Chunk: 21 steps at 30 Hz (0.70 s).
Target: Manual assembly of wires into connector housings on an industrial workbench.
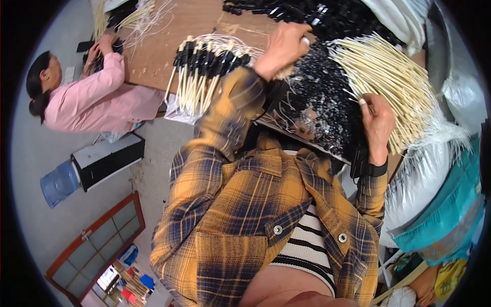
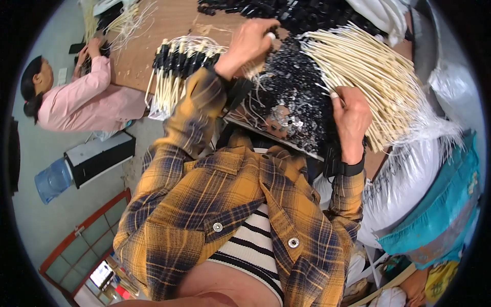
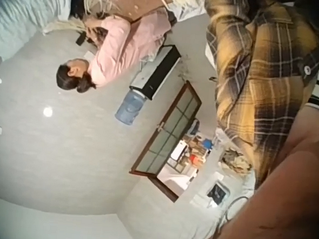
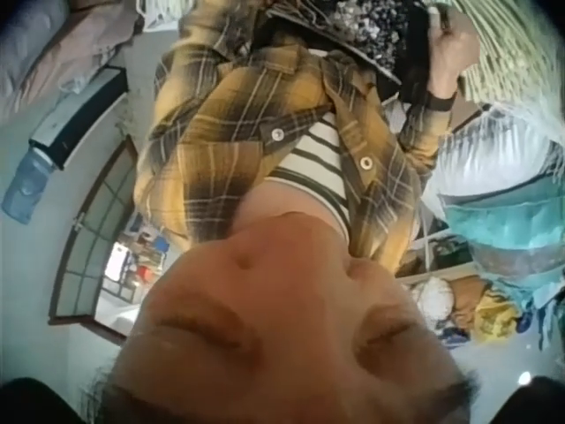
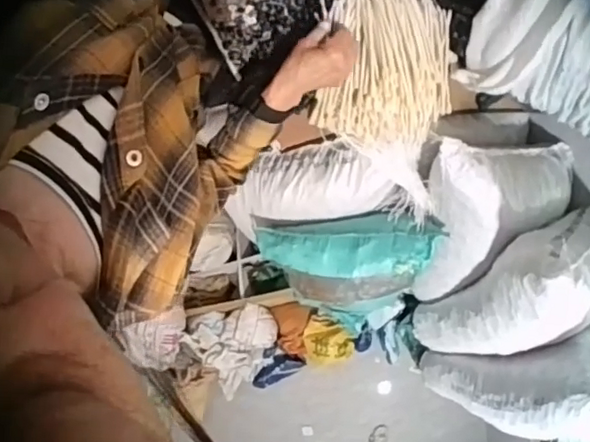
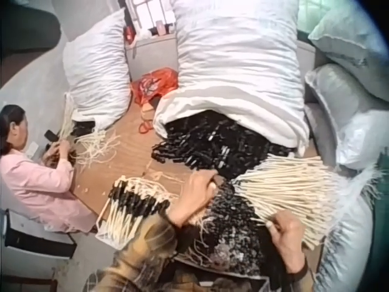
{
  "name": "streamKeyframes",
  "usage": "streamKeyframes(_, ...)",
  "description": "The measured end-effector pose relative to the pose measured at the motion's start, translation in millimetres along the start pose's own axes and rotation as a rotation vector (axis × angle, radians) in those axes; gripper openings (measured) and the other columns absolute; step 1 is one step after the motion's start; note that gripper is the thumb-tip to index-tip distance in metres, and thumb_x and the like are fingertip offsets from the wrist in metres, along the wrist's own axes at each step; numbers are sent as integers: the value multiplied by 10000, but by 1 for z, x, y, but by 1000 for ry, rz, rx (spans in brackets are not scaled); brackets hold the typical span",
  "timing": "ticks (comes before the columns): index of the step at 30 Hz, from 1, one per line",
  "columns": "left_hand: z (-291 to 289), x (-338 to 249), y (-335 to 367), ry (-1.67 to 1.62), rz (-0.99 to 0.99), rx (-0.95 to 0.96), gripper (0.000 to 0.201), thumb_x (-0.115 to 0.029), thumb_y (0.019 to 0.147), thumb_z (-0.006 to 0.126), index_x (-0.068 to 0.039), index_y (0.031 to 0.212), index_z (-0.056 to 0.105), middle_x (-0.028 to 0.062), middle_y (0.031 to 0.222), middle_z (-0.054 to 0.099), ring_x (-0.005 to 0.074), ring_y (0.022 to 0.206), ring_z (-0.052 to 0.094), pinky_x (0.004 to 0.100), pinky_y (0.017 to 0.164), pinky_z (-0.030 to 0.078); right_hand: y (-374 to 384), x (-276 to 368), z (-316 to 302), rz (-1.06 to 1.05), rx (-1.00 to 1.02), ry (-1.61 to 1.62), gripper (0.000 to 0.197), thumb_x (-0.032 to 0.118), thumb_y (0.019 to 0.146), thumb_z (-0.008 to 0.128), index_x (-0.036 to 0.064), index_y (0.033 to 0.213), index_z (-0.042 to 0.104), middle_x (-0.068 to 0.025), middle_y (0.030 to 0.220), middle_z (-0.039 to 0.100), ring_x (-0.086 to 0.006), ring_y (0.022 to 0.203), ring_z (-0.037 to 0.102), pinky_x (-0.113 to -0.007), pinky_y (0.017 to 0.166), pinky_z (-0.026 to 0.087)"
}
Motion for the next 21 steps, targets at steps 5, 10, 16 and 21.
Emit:
streamKeyframes(5,51,40,19,198,-173,252,300,-207,806,573,-120,1074,675,183,975,666,366,925,627,469,819,502,-12,-31,-15,91,45,-262,101,101,754,706,58,827,652,-116,776,611,-301,718,595,-409,634,461)
streamKeyframes(10,38,28,-11,-56,1,180,274,-92,791,655,-122,1063,681,132,870,648,267,781,633,395,719,514,-6,-22,-18,-52,-90,-132,117,105,756,694,67,841,622,-111,767,604,-306,724,579,-412,669,453)
streamKeyframes(16,-5,-19,-38,62,147,33,316,-343,799,710,-49,869,618,55,723,549,216,602,531,349,570,450,-2,16,0,-113,34,188,217,91,893,623,7,1093,636,-154,956,677,-259,773,661,-310,709,509)
streamKeyframes(21,6,-42,-52,-99,201,183,260,-289,797,705,-56,883,627,85,733,592,229,691,588,374,603,449,-5,39,16,-29,143,624,207,84,902,619,-1,1086,664,-114,894,700,-145,756,630,-259,689,489)
Point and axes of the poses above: each hand's wrist, its own y-axis towards the middle knuckle, its own z-axis out of the palm, x = y × z, the point moved 10 cm from there along y, towards the middle knuckle
